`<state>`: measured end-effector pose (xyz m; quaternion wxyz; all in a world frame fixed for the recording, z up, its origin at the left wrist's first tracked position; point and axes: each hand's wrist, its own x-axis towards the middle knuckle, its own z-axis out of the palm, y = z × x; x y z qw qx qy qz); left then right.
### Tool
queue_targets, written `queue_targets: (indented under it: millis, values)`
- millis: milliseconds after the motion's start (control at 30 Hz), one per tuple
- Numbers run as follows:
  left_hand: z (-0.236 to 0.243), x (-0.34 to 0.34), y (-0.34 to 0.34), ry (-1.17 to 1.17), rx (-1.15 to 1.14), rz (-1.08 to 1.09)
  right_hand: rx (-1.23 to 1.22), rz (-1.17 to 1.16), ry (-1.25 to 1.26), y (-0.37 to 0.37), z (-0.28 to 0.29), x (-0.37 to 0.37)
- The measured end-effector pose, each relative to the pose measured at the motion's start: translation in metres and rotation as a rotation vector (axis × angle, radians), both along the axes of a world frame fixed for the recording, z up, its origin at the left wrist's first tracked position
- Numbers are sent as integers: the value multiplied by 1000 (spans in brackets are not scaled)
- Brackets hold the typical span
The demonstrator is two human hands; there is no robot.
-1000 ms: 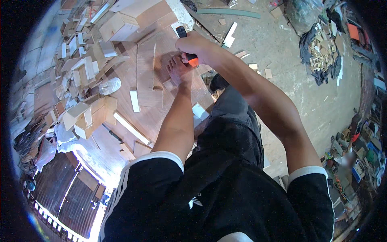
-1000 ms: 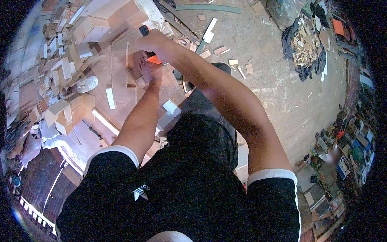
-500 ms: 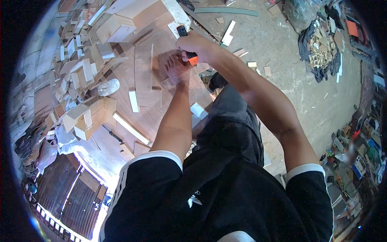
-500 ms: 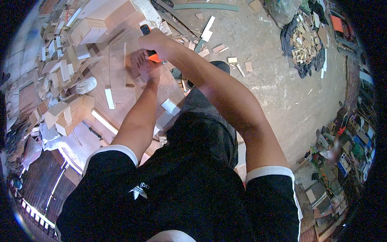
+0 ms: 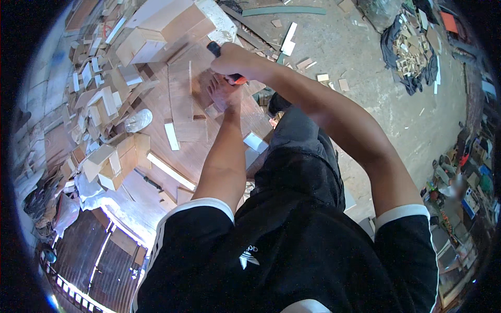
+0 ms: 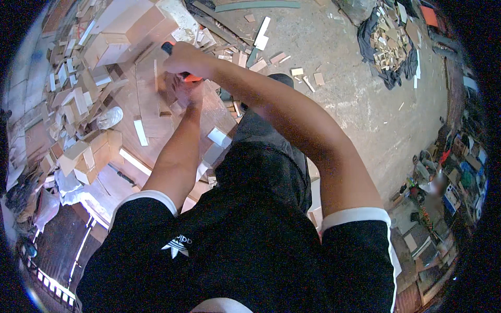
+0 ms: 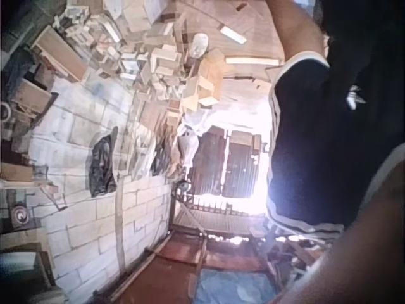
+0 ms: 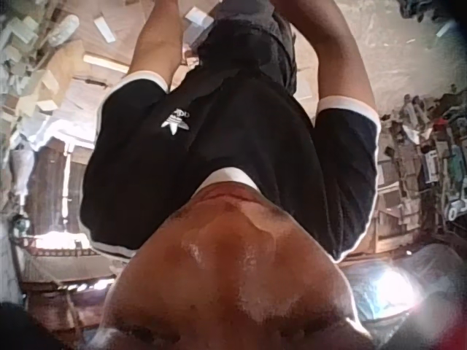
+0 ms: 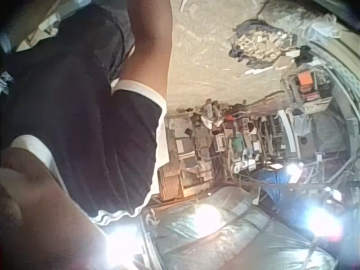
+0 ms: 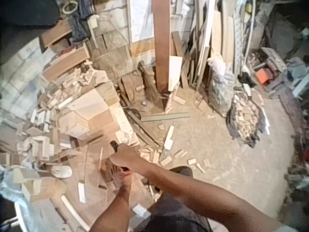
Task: Manually sawing pieces of wood in a workshop.
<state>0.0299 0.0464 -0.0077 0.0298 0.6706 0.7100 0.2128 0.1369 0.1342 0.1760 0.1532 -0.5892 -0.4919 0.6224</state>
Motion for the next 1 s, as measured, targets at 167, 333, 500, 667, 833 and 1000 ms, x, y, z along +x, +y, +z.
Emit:
queue_targets:
  millis: [167,333,500,667,833,1000]
  values:
    - [0,-16,-5,26,-54,133,-42,69,-2,10,54,-7]
    - [-17,-25,-5,97,28,34,-147,25,69,4,65,-1]
    - [-87,21,-21,-208,28,-22,-208,-127,107,-1,26,17]
    - [-175,-64,-9,-484,-17,60,-54,14,49,-14,37,-15]
    - [-161,-44,-10,-746,-32,24,27,74,-81,-14,15,-8]
    - [-140,-61,-12,-894,-5,32,-16,99,-67,-3,22,-29]
